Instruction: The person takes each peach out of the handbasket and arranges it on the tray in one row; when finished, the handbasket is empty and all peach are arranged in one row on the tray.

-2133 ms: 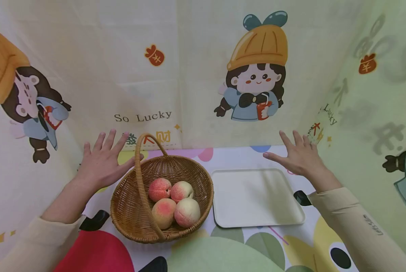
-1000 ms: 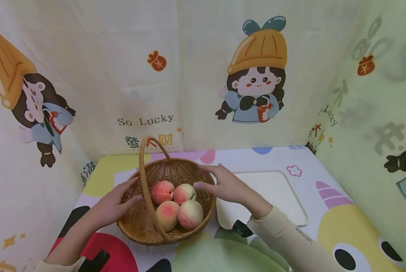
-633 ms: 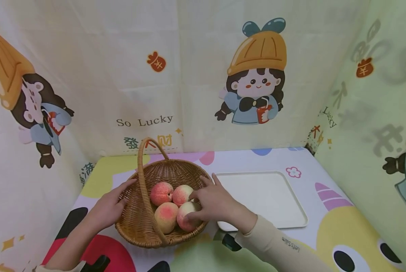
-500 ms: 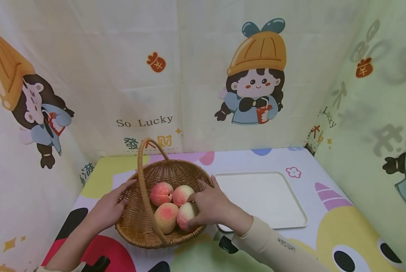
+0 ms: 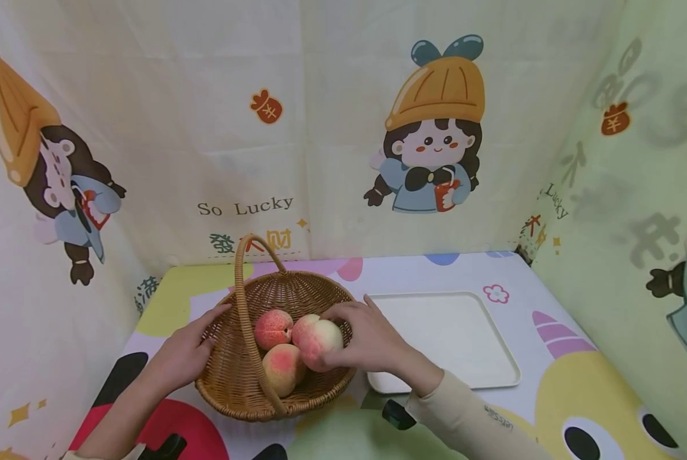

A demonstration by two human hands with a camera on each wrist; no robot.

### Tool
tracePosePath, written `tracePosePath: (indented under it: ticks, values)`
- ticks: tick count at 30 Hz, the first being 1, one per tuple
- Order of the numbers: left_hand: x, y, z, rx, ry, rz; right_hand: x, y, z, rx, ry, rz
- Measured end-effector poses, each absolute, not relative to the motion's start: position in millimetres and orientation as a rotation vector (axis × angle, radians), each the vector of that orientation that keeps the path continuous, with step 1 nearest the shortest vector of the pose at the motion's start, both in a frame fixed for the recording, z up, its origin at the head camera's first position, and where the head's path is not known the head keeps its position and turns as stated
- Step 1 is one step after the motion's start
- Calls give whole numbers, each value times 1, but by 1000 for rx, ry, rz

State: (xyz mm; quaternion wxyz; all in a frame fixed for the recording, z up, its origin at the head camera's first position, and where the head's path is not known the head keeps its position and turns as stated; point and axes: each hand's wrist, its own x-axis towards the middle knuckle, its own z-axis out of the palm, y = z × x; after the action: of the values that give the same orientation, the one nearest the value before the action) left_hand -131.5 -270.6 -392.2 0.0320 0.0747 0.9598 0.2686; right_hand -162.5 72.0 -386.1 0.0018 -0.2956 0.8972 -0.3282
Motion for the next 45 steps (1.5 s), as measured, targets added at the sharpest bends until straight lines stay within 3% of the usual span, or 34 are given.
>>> tracePosePath:
  ticks: [6, 11, 16, 21, 30, 45]
  values:
    - [-132, -271, -393, 234, 2964, 819, -176, 102, -377, -801, 2497, -1661]
    - [-132, -271, -394, 226, 2958, 822, -190, 128, -378, -761, 2373, -1857]
    - [-131, -271, -395, 211, 2955, 826, -205, 157, -390, -512, 2487, -1786]
    - [-131, -272, -395, 206, 2964, 828, -212, 177, -413, -346, 2623, -1429]
    - [-130, -271, -394, 208, 2964, 824, -208, 188, -448, -431, 2643, -1250]
    - [-128, -271, -396, 213, 2985, 815, -205, 192, -451, -914, 2765, -1126]
